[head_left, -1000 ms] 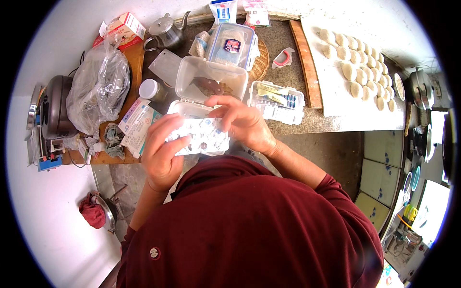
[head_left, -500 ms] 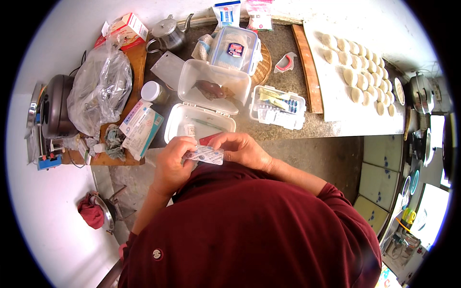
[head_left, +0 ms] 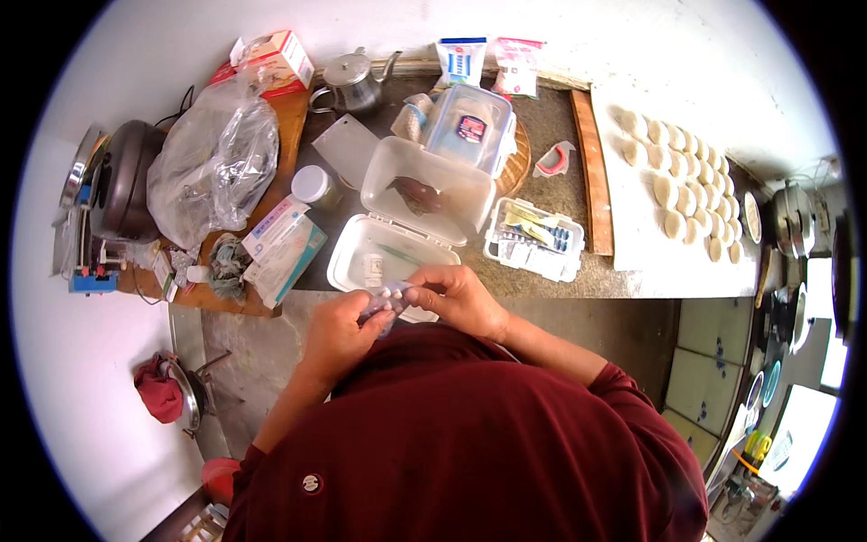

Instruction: The person retrieves blister packs of pills from a plastic container in a kitchen, walks to an outdoor courtyard, and uses scissors to cut the packs into smaller sections. They then return to the kitchen and place the cut packs back into the container.

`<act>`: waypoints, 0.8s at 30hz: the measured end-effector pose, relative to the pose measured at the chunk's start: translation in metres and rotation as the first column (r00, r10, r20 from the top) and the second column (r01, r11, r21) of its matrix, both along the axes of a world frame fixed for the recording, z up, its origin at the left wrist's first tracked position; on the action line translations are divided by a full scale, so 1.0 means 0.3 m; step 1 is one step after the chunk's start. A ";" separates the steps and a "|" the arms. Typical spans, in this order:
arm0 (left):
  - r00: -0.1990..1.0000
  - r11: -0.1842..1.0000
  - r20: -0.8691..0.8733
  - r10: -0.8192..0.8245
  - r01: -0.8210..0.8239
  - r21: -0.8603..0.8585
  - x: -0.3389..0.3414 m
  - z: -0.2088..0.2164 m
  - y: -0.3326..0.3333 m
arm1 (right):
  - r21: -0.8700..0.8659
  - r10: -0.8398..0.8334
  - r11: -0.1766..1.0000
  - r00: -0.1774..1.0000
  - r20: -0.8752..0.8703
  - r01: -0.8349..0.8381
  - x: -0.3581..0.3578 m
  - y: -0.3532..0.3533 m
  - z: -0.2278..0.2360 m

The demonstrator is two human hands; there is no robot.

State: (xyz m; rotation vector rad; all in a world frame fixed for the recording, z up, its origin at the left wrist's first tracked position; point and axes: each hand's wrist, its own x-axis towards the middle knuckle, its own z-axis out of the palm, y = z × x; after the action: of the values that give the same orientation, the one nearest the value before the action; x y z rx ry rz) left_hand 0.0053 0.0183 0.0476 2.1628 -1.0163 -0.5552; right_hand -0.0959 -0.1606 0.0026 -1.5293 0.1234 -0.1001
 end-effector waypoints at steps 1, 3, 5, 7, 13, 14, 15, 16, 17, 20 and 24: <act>1.000 0.999 0.013 0.007 -0.007 -0.032 0.000 -0.010 0.004 | -0.141 0.003 0.990 0.999 0.033 0.002 0.007 0.001 0.009; 0.999 0.996 0.018 0.029 -0.027 -0.079 -0.003 -0.007 0.011 | -0.295 -0.007 0.954 0.991 0.137 0.048 0.024 0.014 0.022; 0.998 0.992 0.003 0.057 -0.057 -0.111 -0.008 0.008 0.011 | -0.433 0.036 0.899 0.976 0.216 0.062 0.033 0.015 0.045; 0.993 0.984 0.113 0.035 -0.015 -0.176 -0.005 0.006 0.013 | -0.564 0.100 0.823 0.960 0.263 0.069 0.047 0.020 0.076; 0.994 0.972 0.055 0.095 -0.081 -0.221 0.008 0.052 0.027 | -0.510 0.033 0.854 0.967 0.251 0.104 0.074 0.054 0.131; 0.993 0.973 0.023 0.112 -0.105 -0.208 0.015 0.033 0.043 | -0.432 -0.027 0.893 0.973 0.231 0.127 0.082 0.066 0.132; 0.977 0.945 -0.130 0.172 -0.201 -0.260 0.010 0.035 0.044 | -0.353 -0.090 0.922 0.976 0.201 0.157 0.083 0.071 0.129; 0.935 0.907 -0.282 0.216 -0.299 -0.297 0.003 0.038 0.040 | -0.346 -0.065 0.931 0.987 0.148 0.113 0.081 0.067 0.120; 0.870 0.860 -0.430 0.242 -0.397 -0.319 0.001 0.041 0.041 | -0.239 -0.013 0.971 0.999 0.042 0.023 0.075 0.063 0.108; 0.756 0.854 -0.620 0.210 -0.451 -0.261 0.019 0.050 0.052 | 0.121 0.131 0.986 0.979 -0.155 -0.113 0.064 0.070 0.115; 0.708 0.893 -0.693 0.135 -0.390 -0.225 0.033 0.061 0.063 | 0.154 0.143 0.982 0.969 -0.203 -0.113 0.056 0.062 0.111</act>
State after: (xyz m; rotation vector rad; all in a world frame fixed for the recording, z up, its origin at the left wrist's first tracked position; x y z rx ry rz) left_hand 0.0152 0.0372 0.0658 1.5438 -0.3503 -0.8427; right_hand -0.0791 -0.1421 0.0358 -1.3985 0.1977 0.1737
